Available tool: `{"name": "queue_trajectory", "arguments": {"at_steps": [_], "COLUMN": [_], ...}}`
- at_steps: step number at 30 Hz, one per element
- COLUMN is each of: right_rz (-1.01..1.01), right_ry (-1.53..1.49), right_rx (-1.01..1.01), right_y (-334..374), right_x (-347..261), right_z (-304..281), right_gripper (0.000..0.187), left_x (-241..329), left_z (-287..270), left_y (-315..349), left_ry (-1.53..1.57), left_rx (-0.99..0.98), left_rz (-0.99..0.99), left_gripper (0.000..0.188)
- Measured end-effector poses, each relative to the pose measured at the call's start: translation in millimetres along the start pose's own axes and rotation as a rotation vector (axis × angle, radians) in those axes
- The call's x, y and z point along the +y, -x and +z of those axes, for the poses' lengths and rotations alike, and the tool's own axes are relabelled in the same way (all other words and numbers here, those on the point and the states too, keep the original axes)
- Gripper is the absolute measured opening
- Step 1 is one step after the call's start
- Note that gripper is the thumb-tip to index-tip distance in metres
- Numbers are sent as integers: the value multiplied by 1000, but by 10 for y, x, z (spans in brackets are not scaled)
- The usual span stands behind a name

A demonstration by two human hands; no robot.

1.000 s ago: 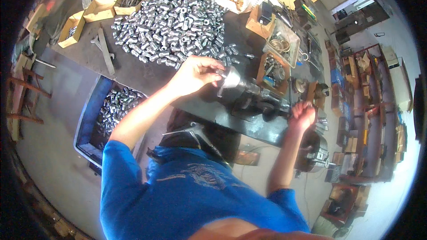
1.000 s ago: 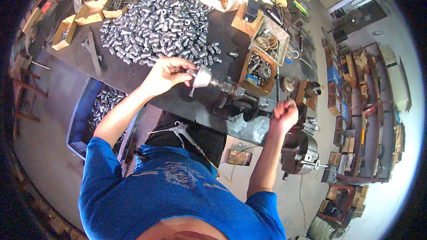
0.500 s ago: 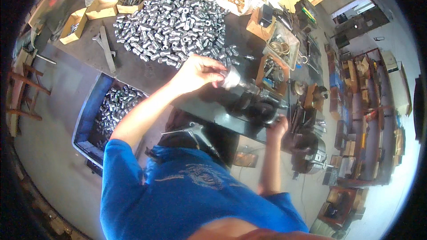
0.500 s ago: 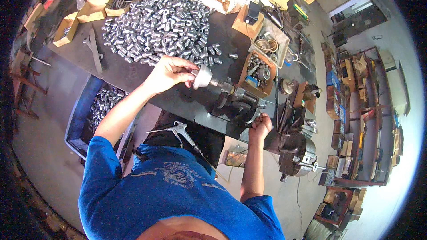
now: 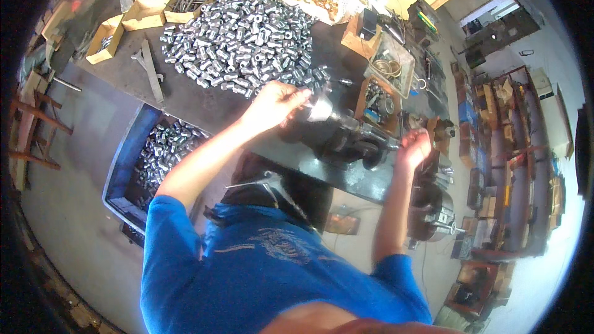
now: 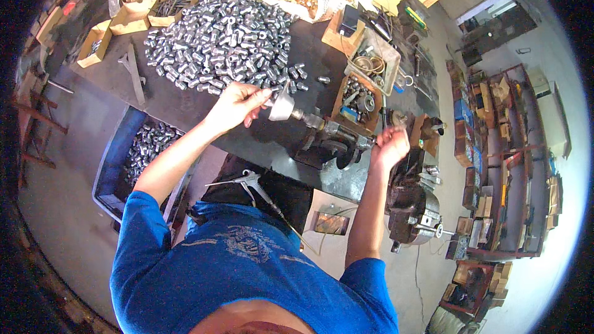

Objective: The person repeatedly picks small metal cylindrical parts from a pile, inserts each into a bench-mounted drill chuck, and operates the drill to process the part. The person then removes the part and places it into a blue bin below. This cycle is repeated continuously throughout the clip.

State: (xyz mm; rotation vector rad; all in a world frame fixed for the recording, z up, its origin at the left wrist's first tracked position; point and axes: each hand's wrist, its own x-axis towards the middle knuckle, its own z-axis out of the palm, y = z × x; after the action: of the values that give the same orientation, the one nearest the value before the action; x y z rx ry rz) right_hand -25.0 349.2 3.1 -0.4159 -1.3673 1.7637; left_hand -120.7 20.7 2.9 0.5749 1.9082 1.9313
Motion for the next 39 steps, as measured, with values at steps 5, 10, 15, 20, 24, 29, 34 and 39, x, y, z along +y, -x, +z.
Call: {"name": "queue_trajectory", "arguments": {"at_steps": [5, 10, 15, 20, 24, 29, 34, 39], "right_rz": [26, 340, 350, 13, 16, 93, 267, 271], "right_ry": [-304, -104, 82, 281, -172, -212, -202, -45], "right_rx": [-205, -49, 182, 39, -46, -136, 110, 151], "right_y": [603, 838, 288, -140, 228, 815, 863, 642], "right_x": [-218, 146, 723, 304, -189, -171, 485, 681], "right_z": [-398, -699, -388, -127, -137, -550, -774, -679], "right_gripper": [9, 10, 10, 16, 16, 17, 13, 11], "left_x": [7, 10, -47, -65, -9, 203, 390, 468], "left_z": [-25, -79, -98, -173, -174, -142, -51, 41], "left_y": [44, 38, 59, 321, 552, 675, 735, 761], "left_ry": [255, 429, 516, 722, 711, 550, 268, -97], "left_rx": [-12, -141, -162, -134, -94, -49, 68, 253], "left_rz": [-72, -104, -49, 65, 122, 196, 207, 376], "left_gripper": [35, 26, 18, 21, 30, 36, 31, 31]}}
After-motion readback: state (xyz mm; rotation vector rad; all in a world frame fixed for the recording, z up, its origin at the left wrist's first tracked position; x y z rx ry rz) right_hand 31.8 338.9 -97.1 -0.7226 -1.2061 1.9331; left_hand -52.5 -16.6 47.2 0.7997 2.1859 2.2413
